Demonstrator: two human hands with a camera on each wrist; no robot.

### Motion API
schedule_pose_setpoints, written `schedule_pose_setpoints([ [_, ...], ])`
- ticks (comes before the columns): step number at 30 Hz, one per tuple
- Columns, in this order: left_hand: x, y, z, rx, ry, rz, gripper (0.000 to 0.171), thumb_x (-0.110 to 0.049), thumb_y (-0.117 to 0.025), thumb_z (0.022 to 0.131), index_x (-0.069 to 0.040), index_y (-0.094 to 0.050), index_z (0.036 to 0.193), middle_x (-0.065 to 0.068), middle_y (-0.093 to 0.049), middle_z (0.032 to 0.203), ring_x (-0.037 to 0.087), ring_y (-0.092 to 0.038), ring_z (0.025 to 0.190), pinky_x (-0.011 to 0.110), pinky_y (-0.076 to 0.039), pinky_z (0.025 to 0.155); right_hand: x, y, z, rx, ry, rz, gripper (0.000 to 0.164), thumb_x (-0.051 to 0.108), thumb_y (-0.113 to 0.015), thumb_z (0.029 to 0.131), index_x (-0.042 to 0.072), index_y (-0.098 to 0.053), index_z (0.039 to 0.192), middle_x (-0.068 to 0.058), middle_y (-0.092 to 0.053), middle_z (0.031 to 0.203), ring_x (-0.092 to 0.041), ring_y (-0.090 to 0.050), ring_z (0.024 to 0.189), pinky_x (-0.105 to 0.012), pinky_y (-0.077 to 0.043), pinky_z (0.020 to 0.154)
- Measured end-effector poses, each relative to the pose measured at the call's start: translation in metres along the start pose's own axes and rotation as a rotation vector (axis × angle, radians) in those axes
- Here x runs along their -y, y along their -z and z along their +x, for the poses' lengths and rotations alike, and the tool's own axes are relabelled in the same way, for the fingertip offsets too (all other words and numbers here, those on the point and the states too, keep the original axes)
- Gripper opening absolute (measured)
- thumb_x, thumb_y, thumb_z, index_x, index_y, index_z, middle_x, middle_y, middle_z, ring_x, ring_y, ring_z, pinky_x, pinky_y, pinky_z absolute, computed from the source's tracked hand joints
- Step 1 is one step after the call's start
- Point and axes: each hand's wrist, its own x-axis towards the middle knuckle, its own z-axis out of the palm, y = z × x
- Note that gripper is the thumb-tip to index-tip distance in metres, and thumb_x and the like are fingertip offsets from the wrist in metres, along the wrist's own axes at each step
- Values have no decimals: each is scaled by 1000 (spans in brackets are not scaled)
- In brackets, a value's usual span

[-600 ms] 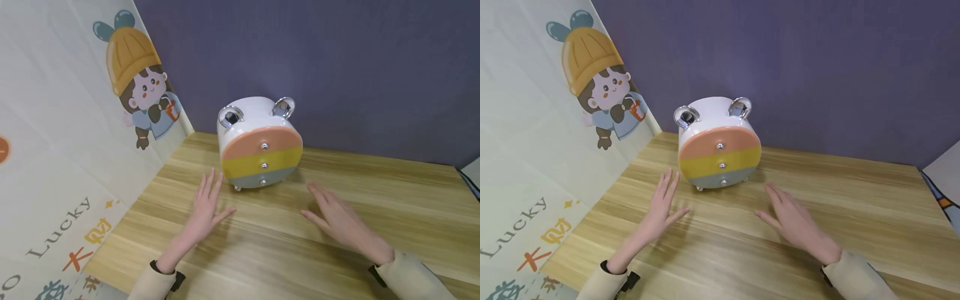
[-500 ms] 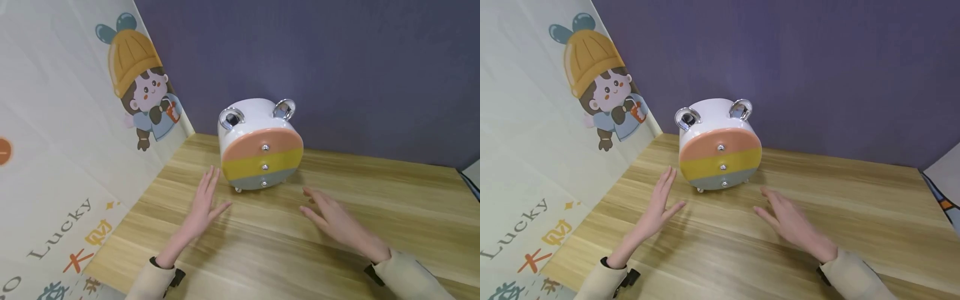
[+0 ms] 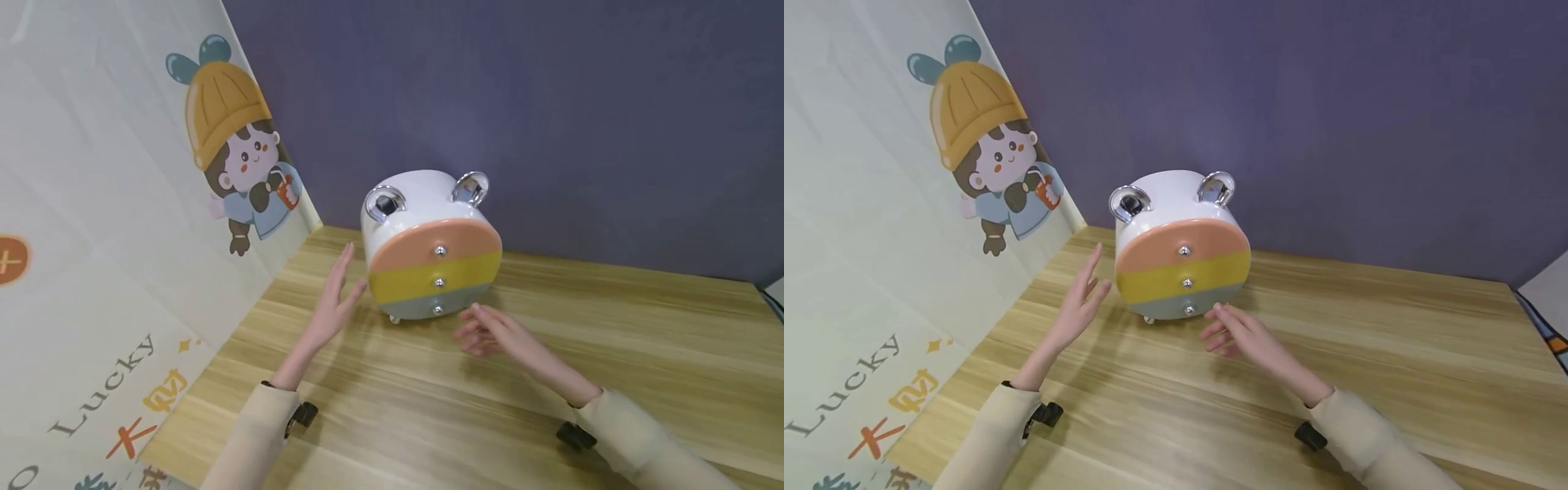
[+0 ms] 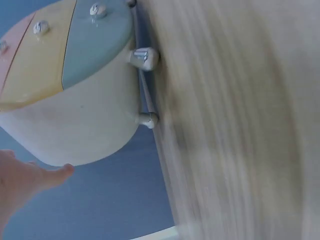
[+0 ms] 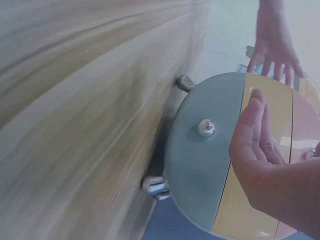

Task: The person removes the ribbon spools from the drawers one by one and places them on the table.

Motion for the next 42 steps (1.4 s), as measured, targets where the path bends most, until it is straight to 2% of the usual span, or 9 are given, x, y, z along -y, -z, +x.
schedule_pose_setpoints([
  [7,10,-1,29,-37,44,-110,63,-16,-48,105,-13,-17,160,8,-13,168,32,-17,154,61,-28,120,13,-3,24,55,-49,236,70,51,-28,107,-11,-45,135,-1,-75,105,-13,-71,92,-31,-60,87],
  [10,11,-1,40,-34,50,-152,61,-14,-44,106,-13,-15,160,9,-12,168,31,-14,155,61,-26,121,21,-4,34,73,-53,349,65,49,-27,107,-7,-51,129,8,-76,96,-9,-71,87,-25,-59,82],
  [12,9,0,45,-23,53,-175,60,-14,-41,107,-11,-14,160,11,-11,168,31,-11,156,59,-23,123,25,-5,40,95,-54,428,61,48,-25,108,-3,-54,125,8,-76,95,-8,-71,86,-23,-59,81],
  [19,-13,5,55,-3,7,-228,70,-48,-32,105,-7,-13,159,14,-10,168,30,-10,156,50,-10,129,40,-4,54,149,-41,642,62,53,-24,106,0,-50,126,1,-74,104,-13,-69,93,-24,-58,86],
  [24,-9,2,61,49,-26,-234,61,-36,-30,108,-9,-12,160,11,-4,169,28,-3,157,50,-7,129,47,-4,59,125,-75,763,64,54,-28,105,-2,-43,132,-2,-71,108,-15,-67,97,-24,-57,87],
  [27,-5,0,65,77,-57,-256,60,-29,-34,108,-9,-11,160,11,-1,169,29,-1,157,53,-12,128,50,-4,60,107,-95,809,64,55,-30,105,-2,-41,133,-3,-71,109,-16,-66,98,-24,-56,88],
  [32,1,-2,66,83,-115,-318,81,-51,-46,98,-1,-19,156,16,1,168,36,-3,156,60,-32,118,53,-4,64,93,-101,869,60,55,-32,104,2,-48,127,-3,-71,107,-15,-65,96,-24,-56,87],
  [36,4,-3,66,66,-127,-363,94,-62,-50,88,2,-26,153,16,-3,168,38,-9,155,62,-35,115,55,-4,67,81,-96,922,55,54,-35,104,4,-56,118,-5,-71,105,-17,-65,97,-25,-56,89],
  [42,5,-3,66,42,-119,-394,97,-63,-54,85,2,-30,153,13,-8,168,37,-14,154,62,-36,114,59,-8,71,25,-91,915,45,45,-38,106,9,-65,104,-2,-75,95,-14,-67,88,-22,-56,83],
])
